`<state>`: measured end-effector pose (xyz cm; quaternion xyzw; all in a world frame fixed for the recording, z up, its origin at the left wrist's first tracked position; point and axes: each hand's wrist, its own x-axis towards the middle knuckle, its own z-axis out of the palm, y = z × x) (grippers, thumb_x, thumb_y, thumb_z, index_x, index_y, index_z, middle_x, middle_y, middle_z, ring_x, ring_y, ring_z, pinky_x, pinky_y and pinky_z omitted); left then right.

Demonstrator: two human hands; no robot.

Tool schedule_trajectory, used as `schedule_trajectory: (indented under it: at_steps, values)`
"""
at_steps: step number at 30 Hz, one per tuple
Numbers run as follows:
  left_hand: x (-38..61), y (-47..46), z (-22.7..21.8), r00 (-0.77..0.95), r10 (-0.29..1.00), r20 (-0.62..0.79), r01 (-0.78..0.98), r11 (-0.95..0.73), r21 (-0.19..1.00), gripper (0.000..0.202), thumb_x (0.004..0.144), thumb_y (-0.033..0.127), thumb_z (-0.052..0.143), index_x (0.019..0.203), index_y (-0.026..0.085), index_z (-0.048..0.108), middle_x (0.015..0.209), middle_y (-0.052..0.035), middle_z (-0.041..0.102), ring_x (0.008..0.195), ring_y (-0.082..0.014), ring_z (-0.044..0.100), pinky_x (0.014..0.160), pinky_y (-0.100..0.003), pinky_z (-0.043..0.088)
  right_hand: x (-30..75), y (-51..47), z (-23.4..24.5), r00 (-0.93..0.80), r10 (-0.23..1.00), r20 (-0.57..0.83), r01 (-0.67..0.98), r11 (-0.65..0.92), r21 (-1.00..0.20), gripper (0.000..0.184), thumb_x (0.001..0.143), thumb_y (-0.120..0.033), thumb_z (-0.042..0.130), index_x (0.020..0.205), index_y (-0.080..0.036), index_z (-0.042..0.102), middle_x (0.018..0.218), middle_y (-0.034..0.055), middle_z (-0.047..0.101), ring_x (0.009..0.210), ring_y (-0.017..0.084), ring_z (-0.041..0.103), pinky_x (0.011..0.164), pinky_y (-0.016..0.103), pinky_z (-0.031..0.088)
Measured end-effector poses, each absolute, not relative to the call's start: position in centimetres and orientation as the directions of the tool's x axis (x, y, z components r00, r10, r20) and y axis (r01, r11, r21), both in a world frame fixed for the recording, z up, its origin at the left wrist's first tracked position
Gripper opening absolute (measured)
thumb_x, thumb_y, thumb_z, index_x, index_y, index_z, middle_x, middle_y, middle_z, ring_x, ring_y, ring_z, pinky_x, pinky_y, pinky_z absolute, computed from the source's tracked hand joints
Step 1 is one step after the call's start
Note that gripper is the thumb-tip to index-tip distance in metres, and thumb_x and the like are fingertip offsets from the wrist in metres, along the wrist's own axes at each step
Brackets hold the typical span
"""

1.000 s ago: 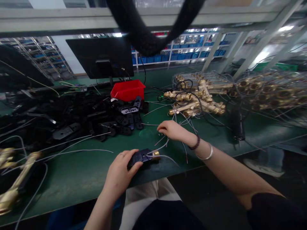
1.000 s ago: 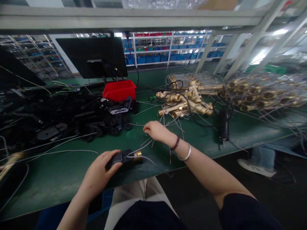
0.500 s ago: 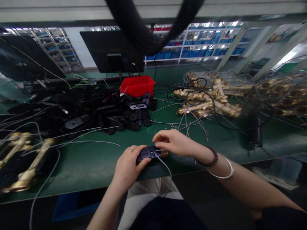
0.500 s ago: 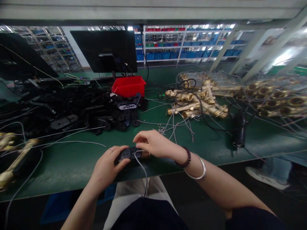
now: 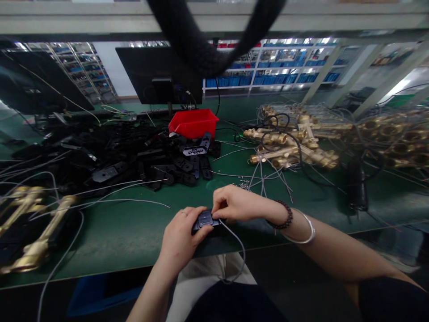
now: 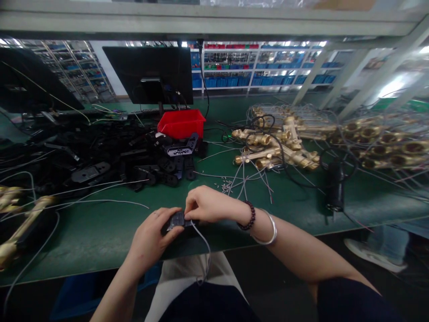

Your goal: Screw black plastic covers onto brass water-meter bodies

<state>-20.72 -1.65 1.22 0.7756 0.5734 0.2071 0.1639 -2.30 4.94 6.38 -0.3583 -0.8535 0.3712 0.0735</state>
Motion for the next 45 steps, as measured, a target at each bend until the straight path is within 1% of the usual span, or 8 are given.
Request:
schedule_trajectory:
  at_steps: [3, 6, 9, 19, 24, 29, 33, 45]
  values:
    - [-20.7, -1.7, 1.3, 0.253, 0.959, 0.125, 0.816, -0.281, 0.505, 0.031, 0.081, 0.025, 0.060, 0.112, 0.023, 0.060, 0.104, -0.0048, 0.066, 0.096, -0.0217, 0.061, 0.085, -0.035, 0.050, -1.7, 7.2, 6.6, -0.752, 0.644, -0.139, 0.536, 0.474, -0.698, 0.012, 0.079, -0.020, 0.064, 0.083, -0.013, 0.073, 0.078, 0.0029, 0.069, 0.069, 0.012, 0.063, 0.062, 0.019, 0.047]
    - [-20.9, -1.6, 1.4, 0.273, 0.953, 0.129, 0.788, -0.299, 0.538, 0.032, 0.081, 0.025, 0.059, 0.114, 0.023, 0.060, 0.108, -0.0044, 0.066, 0.100, -0.0210, 0.061, 0.088, -0.035, 0.049, -0.9, 11.1, 6.0, -0.499, 0.866, -0.036, 0.728, 0.397, -0.559, 0.022, 0.087, -0.019, 0.052, 0.099, -0.014, 0.071, 0.089, 0.0047, 0.071, 0.080, 0.014, 0.065, 0.073, 0.022, 0.048]
    - [-21.2, -1.5, 1.7, 0.299, 0.946, 0.123, 0.746, -0.312, 0.588, 0.035, 0.081, 0.024, 0.059, 0.116, 0.023, 0.059, 0.113, -0.0049, 0.066, 0.105, -0.0210, 0.059, 0.092, -0.036, 0.047, -0.4, 14.8, 4.3, -0.343, 0.939, 0.029, 0.840, 0.320, -0.438, 0.023, 0.086, -0.013, 0.051, 0.101, -0.011, 0.069, 0.104, 0.0103, 0.069, 0.098, 0.018, 0.062, 0.085, 0.025, 0.044]
    - [-21.1, -1.3, 2.3, 0.204, 0.979, 0.029, 0.730, -0.172, 0.662, 0.030, 0.073, 0.025, 0.068, 0.102, 0.022, 0.060, 0.095, -0.0036, 0.069, 0.087, -0.0230, 0.064, 0.078, -0.035, 0.049, -0.7, 17.2, 0.7, -0.344, 0.935, -0.087, 0.891, 0.296, -0.344, 0.011, 0.085, -0.019, 0.059, 0.081, -0.010, 0.063, 0.086, 0.0087, 0.066, 0.079, 0.016, 0.061, 0.073, 0.029, 0.044]
    - [-21.0, -1.5, 1.7, 0.178, 0.973, 0.147, 0.698, -0.230, 0.678, 0.026, 0.069, 0.023, 0.072, 0.092, 0.020, 0.061, 0.093, -0.0039, 0.065, 0.092, -0.0222, 0.058, 0.082, -0.035, 0.046, -2.0, 13.0, 3.4, -0.399, 0.917, -0.002, 0.848, 0.368, -0.382, 0.016, 0.091, -0.017, 0.047, 0.088, -0.009, 0.060, 0.092, 0.0112, 0.063, 0.085, 0.016, 0.058, 0.074, 0.025, 0.040]
    - [-20.9, -1.4, 1.3, 0.150, 0.975, 0.162, 0.720, -0.220, 0.658, 0.026, 0.067, 0.028, 0.074, 0.084, 0.018, 0.058, 0.085, -0.0041, 0.062, 0.086, -0.0227, 0.057, 0.076, -0.035, 0.045, -5.4, 5.7, 6.6, -0.721, 0.693, 0.027, 0.609, 0.651, -0.453, 0.007, 0.086, -0.019, 0.058, 0.081, -0.014, 0.061, 0.083, 0.0034, 0.061, 0.079, 0.014, 0.054, 0.072, 0.023, 0.040]
    - [-20.8, -1.1, 1.2, 0.155, 0.970, 0.186, 0.738, -0.239, 0.631, 0.021, 0.069, 0.028, 0.069, 0.068, 0.019, 0.050, 0.074, -0.0014, 0.057, 0.078, -0.0209, 0.056, 0.070, -0.032, 0.043, -7.2, 3.2, 6.9, -0.833, 0.553, -0.015, 0.527, 0.785, -0.326, 0.012, 0.083, -0.018, 0.060, 0.073, -0.012, 0.061, 0.075, 0.0052, 0.059, 0.072, 0.015, 0.051, 0.067, 0.026, 0.038]
    - [-20.9, -1.3, 1.2, 0.121, 0.979, 0.163, 0.690, -0.201, 0.695, 0.028, 0.067, 0.027, 0.074, 0.090, 0.018, 0.060, 0.090, -0.0040, 0.063, 0.089, -0.0220, 0.058, 0.079, -0.035, 0.046, -3.2, 4.7, 7.6, -0.665, 0.746, 0.044, 0.646, 0.603, -0.468, 0.012, 0.080, -0.014, 0.059, 0.079, -0.015, 0.071, 0.080, 0.0050, 0.068, 0.075, 0.015, 0.059, 0.069, 0.024, 0.041]
